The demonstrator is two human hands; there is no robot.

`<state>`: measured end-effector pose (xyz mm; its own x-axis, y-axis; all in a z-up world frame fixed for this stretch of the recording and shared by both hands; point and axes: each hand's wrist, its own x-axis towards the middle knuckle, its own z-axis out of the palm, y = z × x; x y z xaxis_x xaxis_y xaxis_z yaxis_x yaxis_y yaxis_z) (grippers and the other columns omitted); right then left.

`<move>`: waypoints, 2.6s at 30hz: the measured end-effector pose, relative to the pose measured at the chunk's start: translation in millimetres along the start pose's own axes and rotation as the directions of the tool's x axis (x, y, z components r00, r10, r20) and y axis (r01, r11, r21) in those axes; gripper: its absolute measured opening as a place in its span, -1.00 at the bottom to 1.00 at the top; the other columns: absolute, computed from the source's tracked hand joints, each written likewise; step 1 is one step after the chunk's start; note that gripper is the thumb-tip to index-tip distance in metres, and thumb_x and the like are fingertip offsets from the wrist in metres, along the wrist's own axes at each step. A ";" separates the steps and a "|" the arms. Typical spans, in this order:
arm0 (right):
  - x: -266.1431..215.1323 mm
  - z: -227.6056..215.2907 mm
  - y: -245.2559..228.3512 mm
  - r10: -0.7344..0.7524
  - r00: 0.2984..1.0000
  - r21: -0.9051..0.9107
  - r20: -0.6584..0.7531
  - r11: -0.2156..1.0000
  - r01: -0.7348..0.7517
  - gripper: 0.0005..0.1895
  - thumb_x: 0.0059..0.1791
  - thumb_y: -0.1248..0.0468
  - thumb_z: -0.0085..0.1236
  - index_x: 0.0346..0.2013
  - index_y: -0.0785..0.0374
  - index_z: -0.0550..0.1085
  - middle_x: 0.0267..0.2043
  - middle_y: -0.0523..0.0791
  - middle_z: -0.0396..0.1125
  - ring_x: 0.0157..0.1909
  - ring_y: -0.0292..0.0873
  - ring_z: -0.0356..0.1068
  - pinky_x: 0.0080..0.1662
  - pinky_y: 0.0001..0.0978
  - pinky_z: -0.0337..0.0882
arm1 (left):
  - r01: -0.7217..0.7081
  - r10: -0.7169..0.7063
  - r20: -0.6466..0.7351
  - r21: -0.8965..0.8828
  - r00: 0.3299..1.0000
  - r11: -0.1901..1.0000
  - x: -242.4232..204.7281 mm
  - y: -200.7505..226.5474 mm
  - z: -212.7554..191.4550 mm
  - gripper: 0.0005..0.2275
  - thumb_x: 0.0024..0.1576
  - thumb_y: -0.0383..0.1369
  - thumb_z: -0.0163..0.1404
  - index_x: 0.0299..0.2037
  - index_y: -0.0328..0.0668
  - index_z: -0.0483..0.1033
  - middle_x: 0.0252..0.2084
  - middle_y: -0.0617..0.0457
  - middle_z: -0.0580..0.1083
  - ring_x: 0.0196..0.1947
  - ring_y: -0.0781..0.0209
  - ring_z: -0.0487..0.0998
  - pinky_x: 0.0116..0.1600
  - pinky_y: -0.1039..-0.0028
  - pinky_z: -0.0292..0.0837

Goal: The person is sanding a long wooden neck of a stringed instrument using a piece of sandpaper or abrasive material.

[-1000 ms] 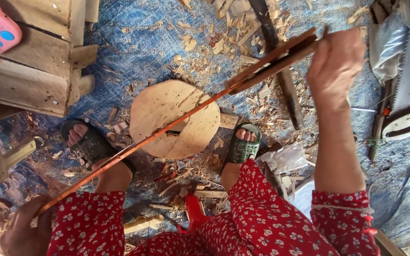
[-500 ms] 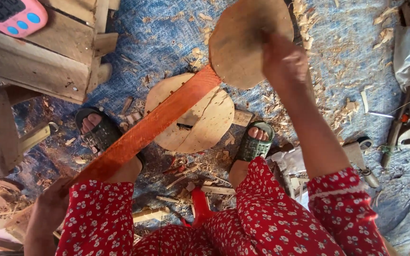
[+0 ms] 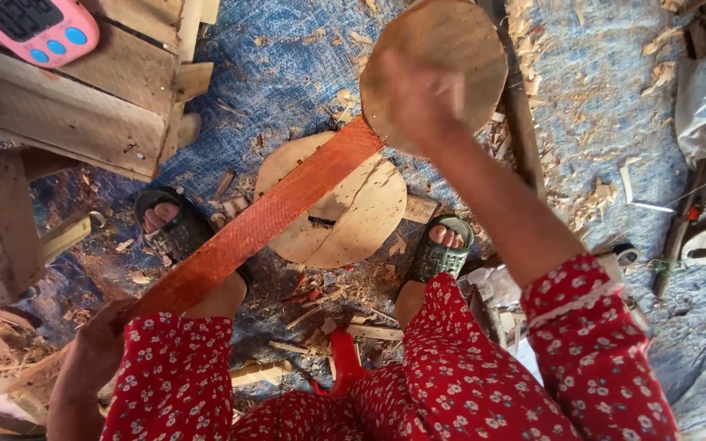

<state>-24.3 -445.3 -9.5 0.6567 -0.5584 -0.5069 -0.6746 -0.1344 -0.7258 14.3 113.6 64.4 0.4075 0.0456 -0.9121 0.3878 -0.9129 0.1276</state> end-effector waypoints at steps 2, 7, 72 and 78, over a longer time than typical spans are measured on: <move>19.4 5.8 9.1 -0.144 0.980 -0.392 0.136 0.901 0.186 -0.98 0.10 0.41 -0.19 -0.22 0.25 0.23 -0.71 -0.28 0.07 -0.77 -0.46 -0.06 -0.79 -0.60 -0.05 | 0.006 -0.006 -0.008 0.085 1.000 0.996 -0.6 -1.5 3.5 -0.68 0.20 -0.56 0.07 0.17 -0.23 0.56 -0.01 -0.14 0.62 -0.18 0.03 0.65 -0.07 0.23 0.61; 86.3 -39.7 53.4 0.176 0.959 -0.973 0.222 -0.023 0.229 -0.54 0.07 0.43 -0.06 0.26 0.48 0.17 -0.01 0.30 0.34 -0.03 0.27 0.42 0.05 0.24 0.47 | -0.117 0.117 0.015 0.219 0.993 0.969 1.0 -2.0 -1.3 -0.67 0.20 -0.49 0.06 0.18 -0.23 0.51 -0.06 -0.14 0.65 -0.31 0.05 0.71 -0.19 0.32 0.69; 41.5 -88.7 145.1 -0.011 0.992 -0.950 -0.126 0.289 -0.117 -0.53 0.36 -0.04 -0.38 0.08 0.06 0.51 -0.34 0.02 0.50 -0.43 0.07 0.50 -0.34 -0.12 0.29 | -0.153 0.154 0.048 -0.021 0.987 0.988 -1.4 5.1 -4.0 -0.76 0.22 -0.36 0.05 0.07 -0.14 0.53 -0.29 0.07 0.60 -0.43 0.27 0.60 -0.32 0.48 0.53; -43.0 -21.1 92.4 0.274 0.914 -0.885 0.298 -0.279 0.372 -0.38 -0.07 0.19 0.19 0.30 -0.11 0.29 -0.08 -0.31 0.24 -0.05 -0.32 0.37 -0.51 -0.32 0.54 | -0.157 0.155 0.041 0.036 0.987 0.987 3.3 -2.2 -3.7 -0.75 0.20 -0.31 0.10 0.07 -0.08 0.52 -0.26 0.06 0.62 -0.37 0.25 0.65 -0.24 0.48 0.63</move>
<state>-122.0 -451.0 -45.0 0.5157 -0.3038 -0.8011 0.1341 -0.8949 0.4257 17.8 117.2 62.5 0.4286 -0.1133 -0.8964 0.2895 -0.9226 0.2550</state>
